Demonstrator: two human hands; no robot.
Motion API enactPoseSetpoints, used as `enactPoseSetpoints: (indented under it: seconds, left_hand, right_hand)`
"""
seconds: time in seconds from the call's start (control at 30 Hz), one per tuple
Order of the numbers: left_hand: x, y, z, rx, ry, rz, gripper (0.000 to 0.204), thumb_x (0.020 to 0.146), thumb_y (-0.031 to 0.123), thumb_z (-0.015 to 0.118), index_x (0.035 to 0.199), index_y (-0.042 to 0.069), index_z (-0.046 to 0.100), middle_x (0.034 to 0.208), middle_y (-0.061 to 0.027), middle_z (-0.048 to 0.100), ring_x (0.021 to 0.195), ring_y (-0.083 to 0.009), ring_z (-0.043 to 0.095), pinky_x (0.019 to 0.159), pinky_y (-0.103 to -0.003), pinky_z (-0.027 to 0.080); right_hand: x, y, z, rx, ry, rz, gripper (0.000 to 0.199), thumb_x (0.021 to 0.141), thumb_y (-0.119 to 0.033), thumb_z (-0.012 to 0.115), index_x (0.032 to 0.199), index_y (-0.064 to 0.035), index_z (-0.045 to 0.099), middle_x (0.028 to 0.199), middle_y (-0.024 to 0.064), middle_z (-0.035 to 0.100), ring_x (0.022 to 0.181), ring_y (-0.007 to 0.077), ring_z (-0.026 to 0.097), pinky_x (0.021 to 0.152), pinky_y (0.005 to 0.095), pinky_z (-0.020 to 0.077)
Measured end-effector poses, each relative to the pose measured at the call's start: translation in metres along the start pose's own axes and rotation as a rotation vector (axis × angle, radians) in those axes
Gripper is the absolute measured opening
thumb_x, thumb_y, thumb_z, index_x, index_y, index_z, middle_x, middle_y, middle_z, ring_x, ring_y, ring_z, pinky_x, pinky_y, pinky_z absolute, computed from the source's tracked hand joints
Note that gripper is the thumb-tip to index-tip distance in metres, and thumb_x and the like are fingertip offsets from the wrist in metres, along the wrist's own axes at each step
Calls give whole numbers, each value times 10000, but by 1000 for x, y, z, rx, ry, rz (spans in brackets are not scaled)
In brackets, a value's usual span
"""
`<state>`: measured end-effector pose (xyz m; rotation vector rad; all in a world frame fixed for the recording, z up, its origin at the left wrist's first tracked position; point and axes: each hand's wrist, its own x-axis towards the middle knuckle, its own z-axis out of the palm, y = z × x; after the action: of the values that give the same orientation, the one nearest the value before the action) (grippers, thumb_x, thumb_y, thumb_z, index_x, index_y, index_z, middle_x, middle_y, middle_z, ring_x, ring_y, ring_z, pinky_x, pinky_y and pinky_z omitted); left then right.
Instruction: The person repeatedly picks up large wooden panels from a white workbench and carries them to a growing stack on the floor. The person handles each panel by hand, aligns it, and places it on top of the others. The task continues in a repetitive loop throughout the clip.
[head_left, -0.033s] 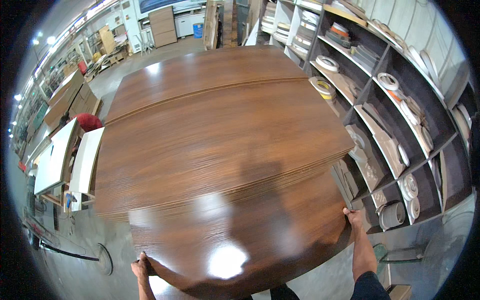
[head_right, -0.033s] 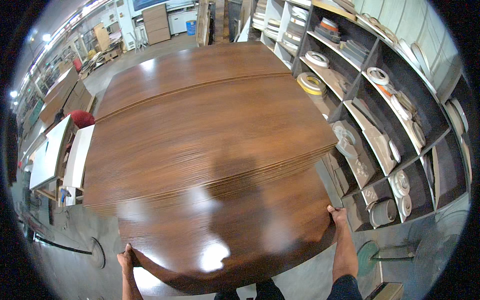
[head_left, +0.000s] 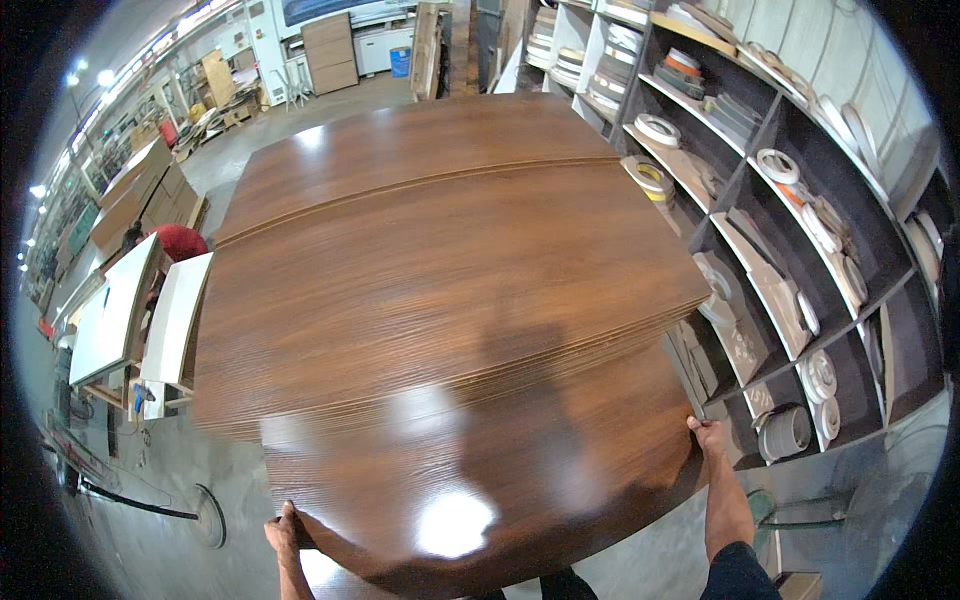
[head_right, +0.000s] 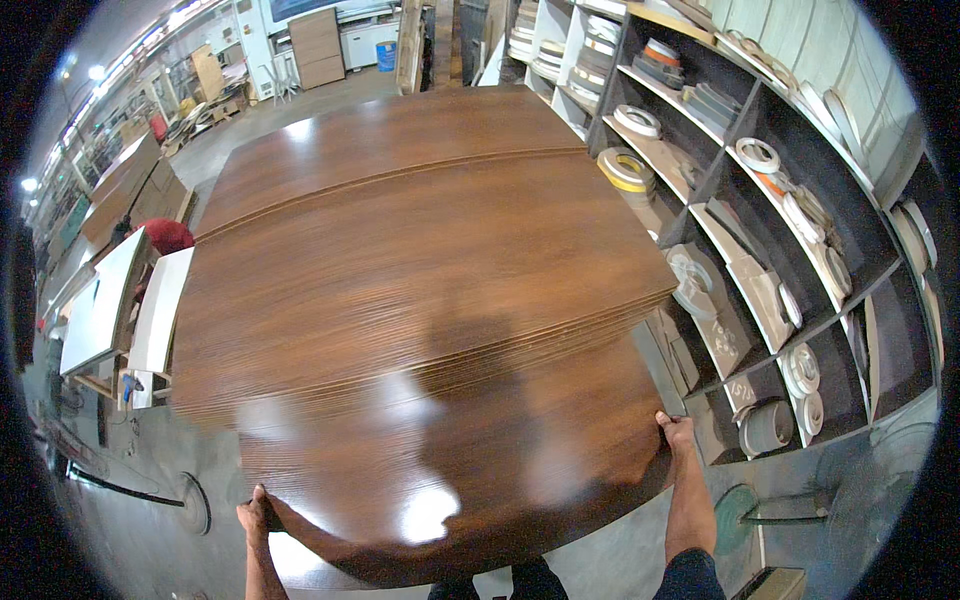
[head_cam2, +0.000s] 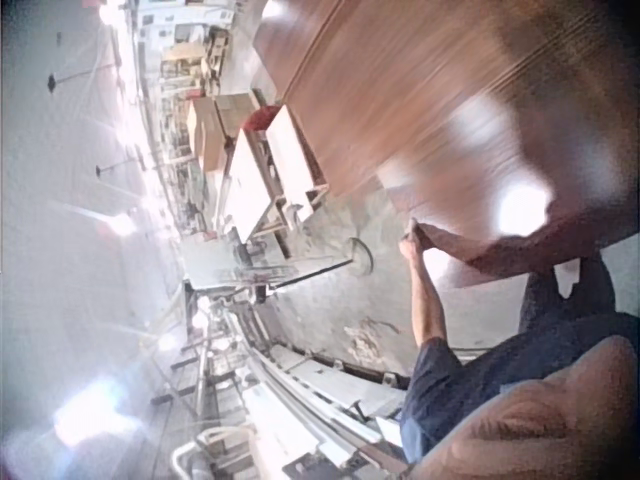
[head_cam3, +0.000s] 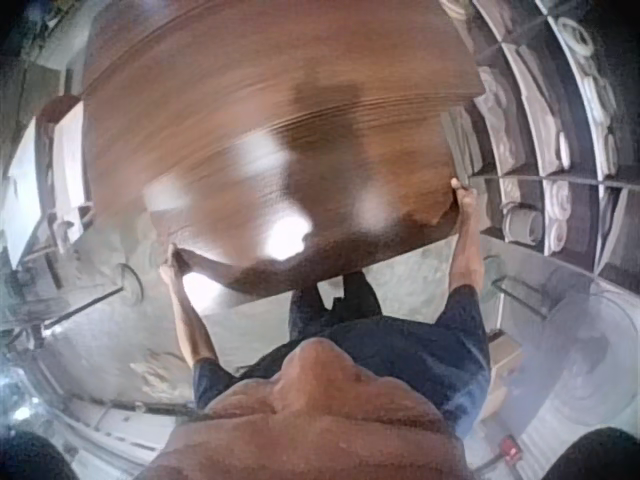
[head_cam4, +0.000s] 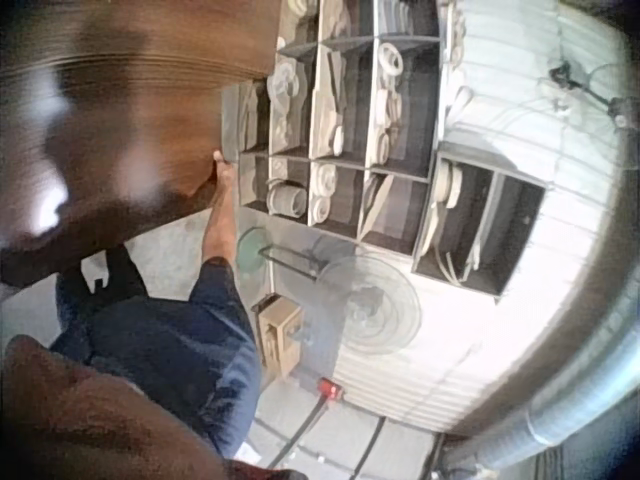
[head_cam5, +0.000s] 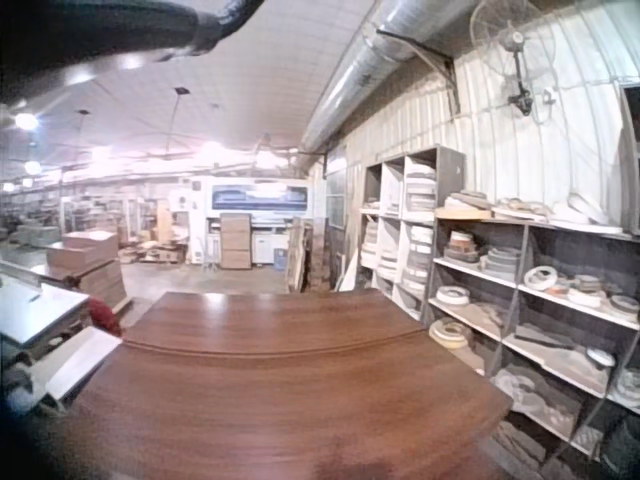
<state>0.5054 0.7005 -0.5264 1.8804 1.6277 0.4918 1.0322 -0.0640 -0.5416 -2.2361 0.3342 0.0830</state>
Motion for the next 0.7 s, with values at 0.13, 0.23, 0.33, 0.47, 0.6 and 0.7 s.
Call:
enactPoseSetpoints:
  seconds: [0.13,0.23,0.33,0.47,0.6,0.7]
  left_hand:
    - [-1,-4,-5,114,-42,-113,609,771,465,666,872,-136,644,760,-265,656,730,-323,659,691,-402,492]
    - [-10,-25,-16,0,-102,-69,570,773,427,652,862,-135,627,773,-287,645,763,-383,649,722,-420,493]
    - [-39,-56,-30,54,-70,-42,536,764,413,658,852,-115,624,784,-282,645,765,-399,642,717,-423,493]
    - [-106,-93,-52,130,23,-147,627,745,448,684,1028,-105,603,905,-282,639,883,-425,614,802,-461,481]
    - [-191,-113,-61,303,335,-361,742,760,446,673,1234,-90,476,1136,-298,549,1058,-426,527,949,-480,403]
    - [-270,-126,-64,197,200,-450,796,753,508,653,1270,-67,462,1263,-289,494,1175,-408,476,999,-451,368]
  right_hand:
    - [-26,-15,15,-417,103,-14,620,795,-520,634,1075,33,609,1024,145,623,911,273,580,783,414,468]
    - [-65,-20,25,-729,116,52,911,818,-758,333,1346,-22,428,1427,215,348,1239,398,413,1003,526,343]
    - [-107,-17,22,-742,197,41,921,826,-755,298,1365,-15,406,1442,211,327,1267,423,371,1055,521,290]
    - [-160,-6,21,-924,134,-46,758,929,-598,292,1400,-5,338,1475,224,256,1341,426,251,1093,528,219]
    - [-218,-21,51,-879,18,-286,650,967,-457,332,1400,28,318,1489,240,200,1362,429,188,1090,532,192]
    - [-280,-57,90,-858,217,-982,535,940,-396,438,1270,21,499,1324,239,470,1217,377,456,978,496,375]
